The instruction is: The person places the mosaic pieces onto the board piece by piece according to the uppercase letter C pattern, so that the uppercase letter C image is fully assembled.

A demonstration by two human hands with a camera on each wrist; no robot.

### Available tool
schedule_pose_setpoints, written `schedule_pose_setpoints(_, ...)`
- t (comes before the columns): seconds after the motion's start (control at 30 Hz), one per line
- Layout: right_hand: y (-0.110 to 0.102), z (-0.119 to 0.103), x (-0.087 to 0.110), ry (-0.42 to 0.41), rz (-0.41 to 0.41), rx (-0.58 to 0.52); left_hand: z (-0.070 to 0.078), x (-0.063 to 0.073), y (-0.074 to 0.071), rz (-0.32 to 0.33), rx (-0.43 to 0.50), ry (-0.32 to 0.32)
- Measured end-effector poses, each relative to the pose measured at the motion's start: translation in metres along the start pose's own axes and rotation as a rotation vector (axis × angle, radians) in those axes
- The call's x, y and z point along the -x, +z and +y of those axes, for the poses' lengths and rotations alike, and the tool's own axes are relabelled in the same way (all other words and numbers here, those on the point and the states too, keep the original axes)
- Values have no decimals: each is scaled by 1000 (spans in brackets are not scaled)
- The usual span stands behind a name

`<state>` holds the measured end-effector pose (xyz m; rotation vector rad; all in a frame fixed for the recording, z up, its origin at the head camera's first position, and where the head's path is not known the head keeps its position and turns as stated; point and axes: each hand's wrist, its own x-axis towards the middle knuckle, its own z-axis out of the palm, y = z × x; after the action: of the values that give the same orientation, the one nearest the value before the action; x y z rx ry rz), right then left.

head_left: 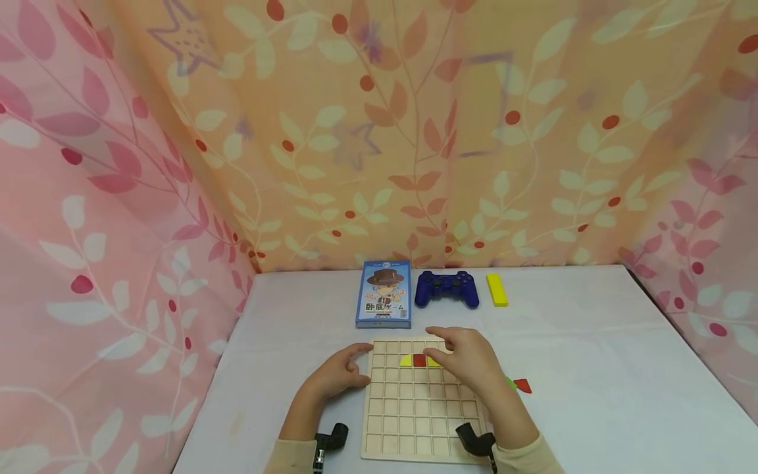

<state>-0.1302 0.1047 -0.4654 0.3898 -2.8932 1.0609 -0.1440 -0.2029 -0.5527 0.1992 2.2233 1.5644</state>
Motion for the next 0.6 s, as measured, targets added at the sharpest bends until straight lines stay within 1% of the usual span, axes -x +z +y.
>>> schedule_pose_setpoints(0.23, -15, 11, 15, 53, 61, -82, 1, 0, -1, 0, -3, -15)
schedule_pose_setpoints(0.4, -25, 24, 22, 107, 81, -128, 0, 0, -2, 6, -8, -26)
schedule_pose_setpoints(0.5, -33, 30, 27, 154, 94, -130, 0, -1, -1, 8, -4, -35)
schedule_pose_setpoints(0.6, -39, 34, 31, 212, 90, -128, 0, -2, -1, 3, 2, -36)
